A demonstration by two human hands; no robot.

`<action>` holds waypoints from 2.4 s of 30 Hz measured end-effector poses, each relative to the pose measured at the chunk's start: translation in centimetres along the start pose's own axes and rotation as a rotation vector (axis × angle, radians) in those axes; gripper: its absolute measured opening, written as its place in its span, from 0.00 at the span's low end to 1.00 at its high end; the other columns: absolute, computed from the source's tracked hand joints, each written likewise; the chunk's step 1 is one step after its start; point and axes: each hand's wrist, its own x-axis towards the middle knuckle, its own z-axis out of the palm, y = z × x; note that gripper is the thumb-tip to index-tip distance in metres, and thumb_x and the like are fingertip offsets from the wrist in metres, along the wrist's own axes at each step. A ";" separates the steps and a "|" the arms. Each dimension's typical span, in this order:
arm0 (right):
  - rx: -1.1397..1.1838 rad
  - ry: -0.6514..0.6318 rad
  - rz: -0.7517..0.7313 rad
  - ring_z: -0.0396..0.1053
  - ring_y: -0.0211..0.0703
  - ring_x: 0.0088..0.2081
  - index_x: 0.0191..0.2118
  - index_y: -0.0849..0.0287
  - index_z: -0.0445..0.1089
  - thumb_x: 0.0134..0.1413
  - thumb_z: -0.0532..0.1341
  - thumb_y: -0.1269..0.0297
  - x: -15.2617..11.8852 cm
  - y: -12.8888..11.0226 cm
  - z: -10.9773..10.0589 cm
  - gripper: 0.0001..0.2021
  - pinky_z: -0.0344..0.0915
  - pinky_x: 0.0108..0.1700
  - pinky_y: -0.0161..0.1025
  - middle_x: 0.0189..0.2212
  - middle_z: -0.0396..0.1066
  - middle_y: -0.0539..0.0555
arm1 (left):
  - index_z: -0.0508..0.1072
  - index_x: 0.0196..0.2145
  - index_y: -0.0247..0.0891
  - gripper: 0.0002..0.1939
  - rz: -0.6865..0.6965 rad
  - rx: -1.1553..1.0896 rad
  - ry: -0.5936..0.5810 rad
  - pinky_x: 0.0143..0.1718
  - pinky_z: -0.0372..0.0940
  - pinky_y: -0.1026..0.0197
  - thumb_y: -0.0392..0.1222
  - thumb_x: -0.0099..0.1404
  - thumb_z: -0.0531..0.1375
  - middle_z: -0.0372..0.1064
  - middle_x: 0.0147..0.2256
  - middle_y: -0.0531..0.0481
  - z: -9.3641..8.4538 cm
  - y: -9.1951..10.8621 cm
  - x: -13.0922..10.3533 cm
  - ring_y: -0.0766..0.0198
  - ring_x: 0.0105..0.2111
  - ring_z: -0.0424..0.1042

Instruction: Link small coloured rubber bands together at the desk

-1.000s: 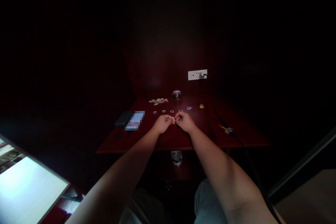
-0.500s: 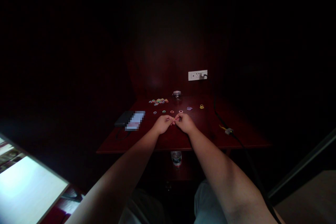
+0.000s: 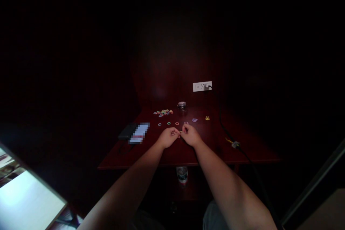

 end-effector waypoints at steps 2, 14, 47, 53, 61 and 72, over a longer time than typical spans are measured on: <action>0.006 0.005 -0.002 0.54 0.34 0.22 0.22 0.57 0.54 0.41 0.56 0.68 0.0 -0.1 0.0 0.06 0.51 0.25 0.32 0.18 0.55 0.44 | 0.72 0.30 0.33 0.10 -0.001 -0.008 -0.004 0.30 0.63 0.66 0.43 0.58 0.55 0.74 0.28 0.47 0.0 -0.1 0.0 0.67 0.27 0.70; 0.047 -0.001 0.002 0.53 0.35 0.22 0.21 0.57 0.53 0.39 0.55 0.69 0.1 -0.2 0.1 0.07 0.51 0.25 0.32 0.18 0.53 0.44 | 0.72 0.31 0.32 0.11 0.010 -0.009 -0.007 0.29 0.64 0.66 0.43 0.58 0.56 0.72 0.27 0.48 0.2 -0.3 0.0 0.68 0.26 0.69; 0.019 -0.051 0.080 0.62 0.36 0.24 0.25 0.61 0.66 0.45 0.56 0.69 0.0 0.0 0.1 0.03 0.58 0.28 0.33 0.21 0.67 0.50 | 0.71 0.32 0.34 0.11 0.014 0.066 -0.011 0.32 0.62 0.67 0.44 0.61 0.54 0.72 0.29 0.50 -0.2 1.0 -1.0 0.69 0.28 0.68; -0.035 -0.058 0.071 0.60 0.36 0.23 0.25 0.61 0.66 0.46 0.55 0.68 -0.1 -0.4 -0.3 0.04 0.56 0.28 0.33 0.21 0.67 0.50 | 0.69 0.34 0.36 0.09 -0.015 0.093 0.042 0.34 0.62 0.66 0.43 0.62 0.53 0.73 0.31 0.50 -0.1 0.6 -1.0 0.68 0.29 0.70; -0.036 -0.168 0.043 0.60 0.37 0.23 0.25 0.61 0.68 0.48 0.54 0.65 -0.2 -0.7 -0.5 0.08 0.56 0.28 0.34 0.22 0.69 0.51 | 0.68 0.36 0.36 0.08 -0.022 0.053 0.051 0.35 0.64 0.66 0.41 0.63 0.52 0.73 0.31 0.50 0.1 0.4 -0.9 0.69 0.30 0.71; -0.030 -0.176 0.054 0.58 0.36 0.22 0.26 0.61 0.68 0.48 0.55 0.62 -0.3 -1.1 -0.5 0.09 0.55 0.28 0.34 0.20 0.67 0.50 | 0.68 0.33 0.34 0.08 -0.008 -0.098 0.110 0.30 0.62 0.68 0.41 0.61 0.55 0.69 0.26 0.51 -0.2 1.5 -1.2 0.70 0.26 0.67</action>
